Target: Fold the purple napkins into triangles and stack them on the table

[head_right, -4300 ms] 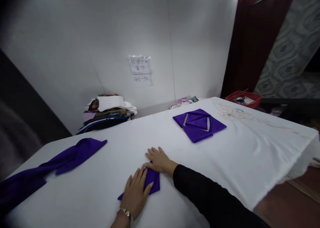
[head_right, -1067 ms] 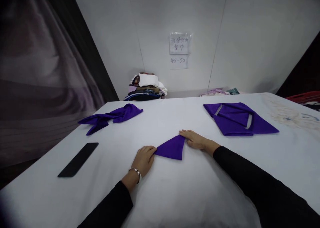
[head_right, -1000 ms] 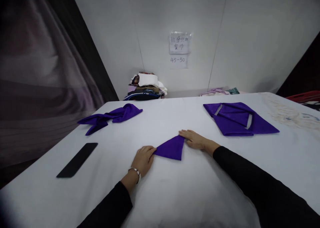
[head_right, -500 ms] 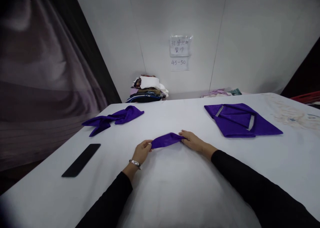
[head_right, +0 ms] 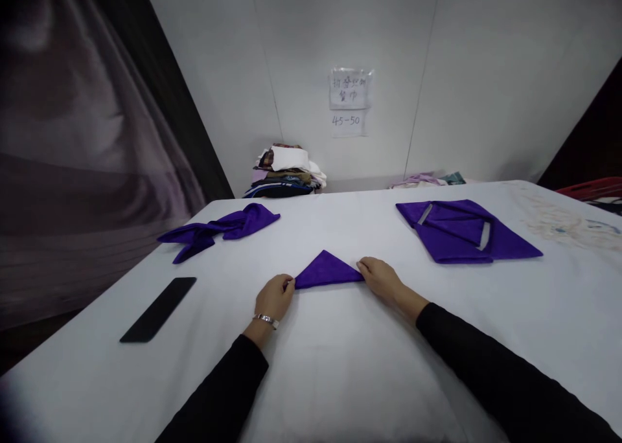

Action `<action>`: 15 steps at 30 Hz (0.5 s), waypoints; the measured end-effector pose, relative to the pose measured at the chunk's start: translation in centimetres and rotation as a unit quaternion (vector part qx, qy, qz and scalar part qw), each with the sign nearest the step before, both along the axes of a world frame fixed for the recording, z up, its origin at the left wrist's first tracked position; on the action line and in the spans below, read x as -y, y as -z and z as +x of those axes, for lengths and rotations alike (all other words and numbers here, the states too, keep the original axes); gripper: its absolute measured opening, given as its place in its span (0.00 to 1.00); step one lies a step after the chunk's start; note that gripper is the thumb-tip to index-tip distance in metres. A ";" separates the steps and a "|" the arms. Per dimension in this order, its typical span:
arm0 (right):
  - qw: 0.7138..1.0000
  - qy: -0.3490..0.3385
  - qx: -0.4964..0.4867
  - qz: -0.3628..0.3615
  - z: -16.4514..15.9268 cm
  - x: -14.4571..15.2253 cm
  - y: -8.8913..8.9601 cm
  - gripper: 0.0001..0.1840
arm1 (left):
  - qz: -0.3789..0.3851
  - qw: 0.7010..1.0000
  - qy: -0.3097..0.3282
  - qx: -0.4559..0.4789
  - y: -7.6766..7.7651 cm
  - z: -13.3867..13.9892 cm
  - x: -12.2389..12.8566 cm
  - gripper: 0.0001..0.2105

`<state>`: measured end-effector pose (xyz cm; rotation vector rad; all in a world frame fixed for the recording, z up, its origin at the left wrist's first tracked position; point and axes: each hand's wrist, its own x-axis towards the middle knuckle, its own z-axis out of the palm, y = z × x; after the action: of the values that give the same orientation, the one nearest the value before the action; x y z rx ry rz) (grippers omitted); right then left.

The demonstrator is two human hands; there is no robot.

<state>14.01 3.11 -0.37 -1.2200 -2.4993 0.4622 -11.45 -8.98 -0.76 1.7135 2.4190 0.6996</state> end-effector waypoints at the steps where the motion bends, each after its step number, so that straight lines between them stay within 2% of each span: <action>1: 1.000 -0.009 -0.018 0.014 -0.1 0.2 -0.1 0.22 | 0.009 1.000 0.003 0.003 0.1 -0.1 0.1 0.10; 3: 0.996 -0.045 -0.036 0.061 -0.6 0.7 -0.2 0.23 | 0.018 1.000 0.006 0.010 0.1 -0.2 0.1 0.10; 5: 0.989 -0.109 -0.022 0.100 -1.4 1.2 -0.1 0.25 | 0.020 1.000 0.009 0.016 0.2 -0.2 0.1 0.09; 7: 0.978 -0.181 0.017 0.102 -2.2 1.5 0.3 0.30 | 0.021 0.999 0.010 0.023 0.3 -0.2 0.1 0.09; 9: 0.970 -0.223 0.058 0.077 -2.8 1.6 0.9 0.33 | 0.022 0.999 0.009 0.030 0.4 -0.3 0.1 0.08; 12: 0.969 -0.228 0.087 0.042 -3.1 1.3 1.9 0.36 | 0.022 0.999 0.010 0.040 0.6 -0.8 0.5 0.09; 15: 0.970 -0.227 0.084 0.037 -2.9 1.1 2.4 0.36 | 0.026 0.998 0.022 0.052 0.7 -1.6 1.4 0.08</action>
<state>11.13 2.05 -2.75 -0.6750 -2.9179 0.3792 -13.06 -10.35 -1.48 1.6985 2.3054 0.8312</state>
